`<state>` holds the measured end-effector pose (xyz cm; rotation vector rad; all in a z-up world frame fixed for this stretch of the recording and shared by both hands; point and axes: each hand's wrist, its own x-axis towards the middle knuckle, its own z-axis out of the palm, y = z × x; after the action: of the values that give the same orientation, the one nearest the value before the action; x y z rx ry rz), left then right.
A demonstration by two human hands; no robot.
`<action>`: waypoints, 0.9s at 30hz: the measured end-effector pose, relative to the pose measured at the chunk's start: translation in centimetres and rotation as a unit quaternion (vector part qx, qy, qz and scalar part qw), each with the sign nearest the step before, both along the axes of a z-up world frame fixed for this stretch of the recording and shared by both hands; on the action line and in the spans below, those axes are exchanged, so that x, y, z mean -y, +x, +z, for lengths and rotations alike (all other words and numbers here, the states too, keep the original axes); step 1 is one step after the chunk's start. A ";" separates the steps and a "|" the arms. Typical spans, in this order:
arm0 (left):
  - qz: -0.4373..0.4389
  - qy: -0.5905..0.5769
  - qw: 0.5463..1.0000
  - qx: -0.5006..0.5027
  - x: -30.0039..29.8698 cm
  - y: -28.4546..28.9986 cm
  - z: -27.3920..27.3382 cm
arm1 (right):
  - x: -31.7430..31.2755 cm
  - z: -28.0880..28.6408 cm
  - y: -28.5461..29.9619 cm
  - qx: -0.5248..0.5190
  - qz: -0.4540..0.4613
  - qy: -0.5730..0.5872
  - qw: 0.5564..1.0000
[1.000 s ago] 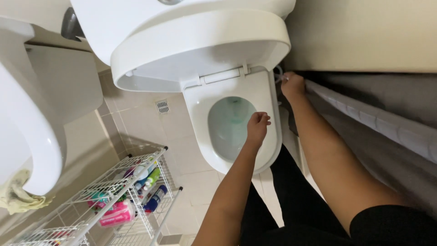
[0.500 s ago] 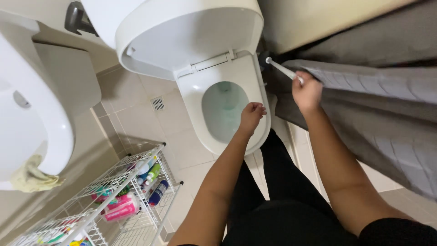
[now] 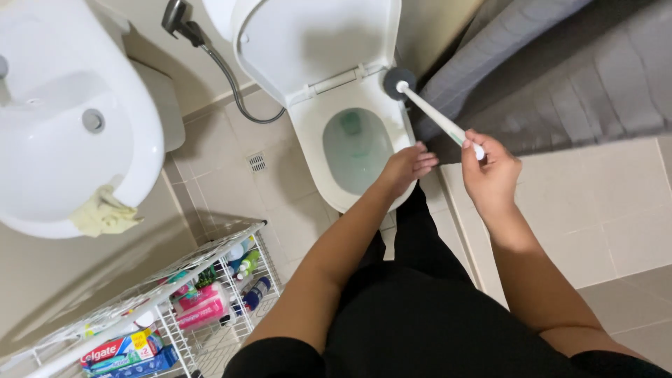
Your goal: Clean the inside of a toilet bowl using liquid cleaner and a toilet brush.
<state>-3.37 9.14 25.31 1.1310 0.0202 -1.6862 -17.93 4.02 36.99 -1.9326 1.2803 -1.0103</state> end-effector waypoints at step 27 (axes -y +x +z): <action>0.007 0.200 0.965 0.167 -20.6 4.8 -22.0 | -15.4 -24.0 2.7 -0.328 0.165 0.570 0.735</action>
<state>1.38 29.70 3.34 1.7045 0.1619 -1.4952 -15.18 19.38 13.02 -1.3496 1.3081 0.6732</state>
